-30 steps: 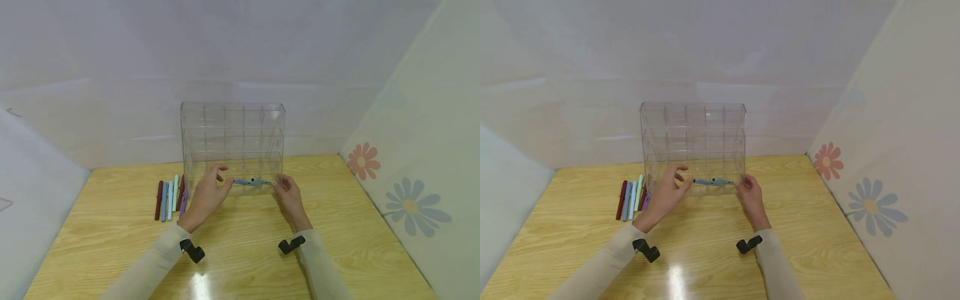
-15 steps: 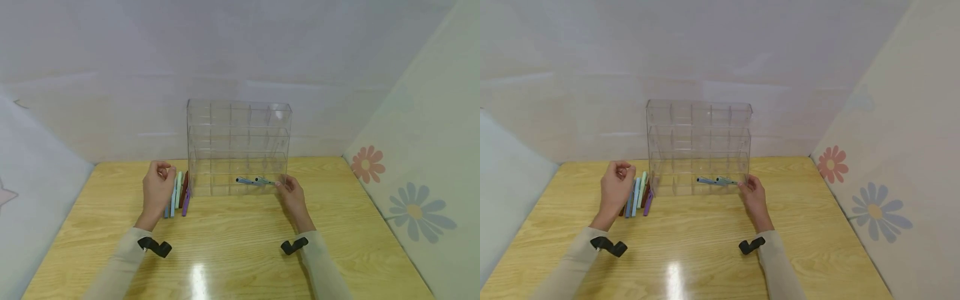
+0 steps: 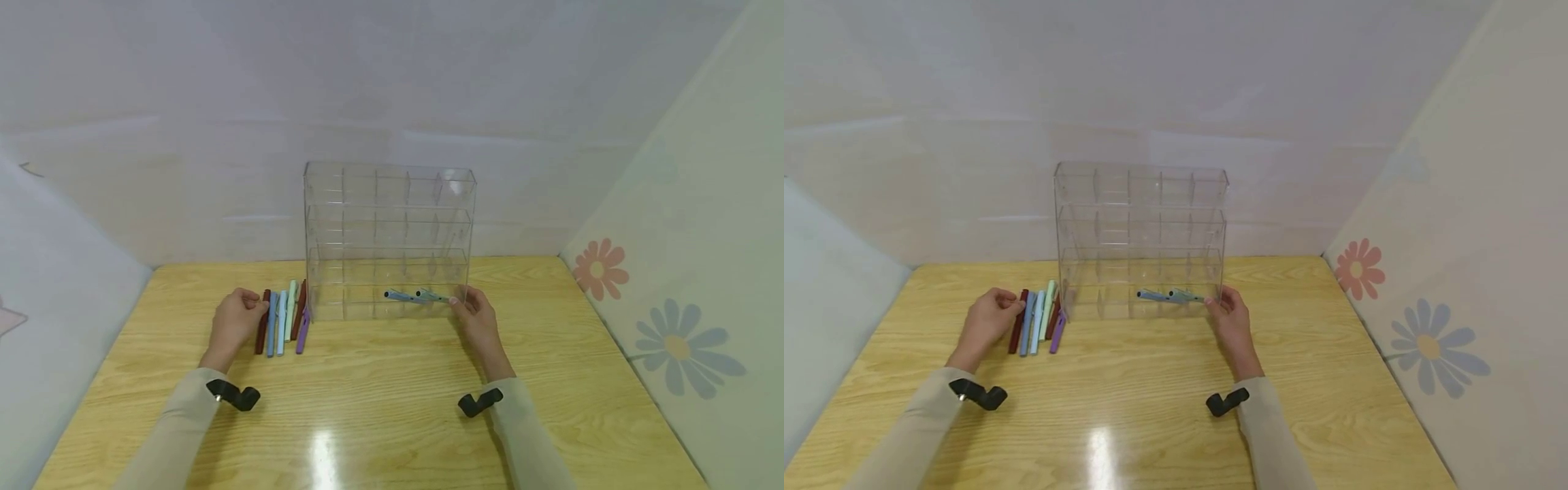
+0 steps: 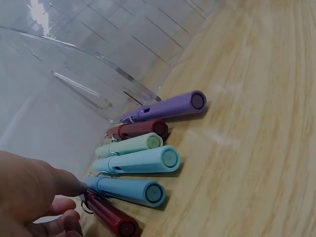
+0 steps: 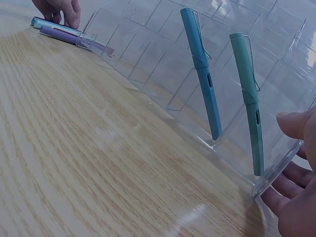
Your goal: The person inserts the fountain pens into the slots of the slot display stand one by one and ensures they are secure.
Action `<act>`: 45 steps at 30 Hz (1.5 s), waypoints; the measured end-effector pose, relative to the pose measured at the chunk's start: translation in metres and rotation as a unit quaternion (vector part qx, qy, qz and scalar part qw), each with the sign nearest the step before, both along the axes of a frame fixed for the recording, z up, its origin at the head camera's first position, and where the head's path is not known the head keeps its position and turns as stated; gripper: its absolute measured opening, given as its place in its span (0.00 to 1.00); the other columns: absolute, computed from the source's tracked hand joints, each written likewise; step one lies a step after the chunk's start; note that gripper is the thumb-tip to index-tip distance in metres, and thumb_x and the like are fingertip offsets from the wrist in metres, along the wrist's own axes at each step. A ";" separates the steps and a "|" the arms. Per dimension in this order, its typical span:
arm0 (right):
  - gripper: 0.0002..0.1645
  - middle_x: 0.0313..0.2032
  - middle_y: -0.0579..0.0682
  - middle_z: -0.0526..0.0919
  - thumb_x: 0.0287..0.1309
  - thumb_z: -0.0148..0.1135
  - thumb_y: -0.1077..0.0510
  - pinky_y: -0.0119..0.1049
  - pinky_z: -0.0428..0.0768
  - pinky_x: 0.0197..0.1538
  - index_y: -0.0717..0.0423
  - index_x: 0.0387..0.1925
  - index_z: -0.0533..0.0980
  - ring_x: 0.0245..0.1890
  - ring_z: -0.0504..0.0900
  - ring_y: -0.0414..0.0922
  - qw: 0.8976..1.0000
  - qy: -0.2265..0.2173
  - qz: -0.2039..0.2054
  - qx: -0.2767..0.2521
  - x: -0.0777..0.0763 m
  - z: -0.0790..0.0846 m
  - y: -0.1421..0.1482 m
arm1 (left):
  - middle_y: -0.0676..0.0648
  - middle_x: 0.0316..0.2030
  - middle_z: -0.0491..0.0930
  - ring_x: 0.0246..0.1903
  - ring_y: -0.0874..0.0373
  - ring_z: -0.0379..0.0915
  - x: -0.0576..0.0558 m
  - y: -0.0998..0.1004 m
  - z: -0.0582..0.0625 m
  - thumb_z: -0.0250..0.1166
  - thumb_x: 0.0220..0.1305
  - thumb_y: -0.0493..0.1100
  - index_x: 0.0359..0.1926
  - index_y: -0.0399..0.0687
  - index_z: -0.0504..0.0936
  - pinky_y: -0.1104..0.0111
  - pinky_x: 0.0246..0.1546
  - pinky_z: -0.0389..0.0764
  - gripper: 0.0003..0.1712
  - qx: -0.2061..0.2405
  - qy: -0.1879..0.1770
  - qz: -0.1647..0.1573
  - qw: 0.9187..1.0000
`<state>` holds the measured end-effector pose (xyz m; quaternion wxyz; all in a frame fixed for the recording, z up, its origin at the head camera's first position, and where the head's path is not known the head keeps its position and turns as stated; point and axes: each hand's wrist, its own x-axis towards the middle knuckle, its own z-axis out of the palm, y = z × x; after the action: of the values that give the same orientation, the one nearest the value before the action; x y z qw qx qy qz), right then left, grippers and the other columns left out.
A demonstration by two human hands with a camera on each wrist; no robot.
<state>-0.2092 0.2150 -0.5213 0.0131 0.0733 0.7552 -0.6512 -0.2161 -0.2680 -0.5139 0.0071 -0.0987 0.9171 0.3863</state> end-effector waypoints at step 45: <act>0.37 0.79 0.62 0.65 0.78 0.62 0.50 0.57 0.66 0.81 0.58 0.79 0.63 0.82 0.61 0.62 1.000 -0.003 0.003 0.014 0.002 -0.001 0.000 | 0.24 0.55 0.81 0.39 0.40 0.86 0.004 -0.005 0.060 0.58 0.74 0.50 0.75 0.25 0.63 0.63 0.28 0.82 0.40 -0.048 0.012 -0.029 0.998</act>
<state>-0.2076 0.2154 -0.5222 0.0166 0.0733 0.7646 -0.6401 -0.2117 -0.2727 -0.4542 0.0022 -0.0677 0.9370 0.3426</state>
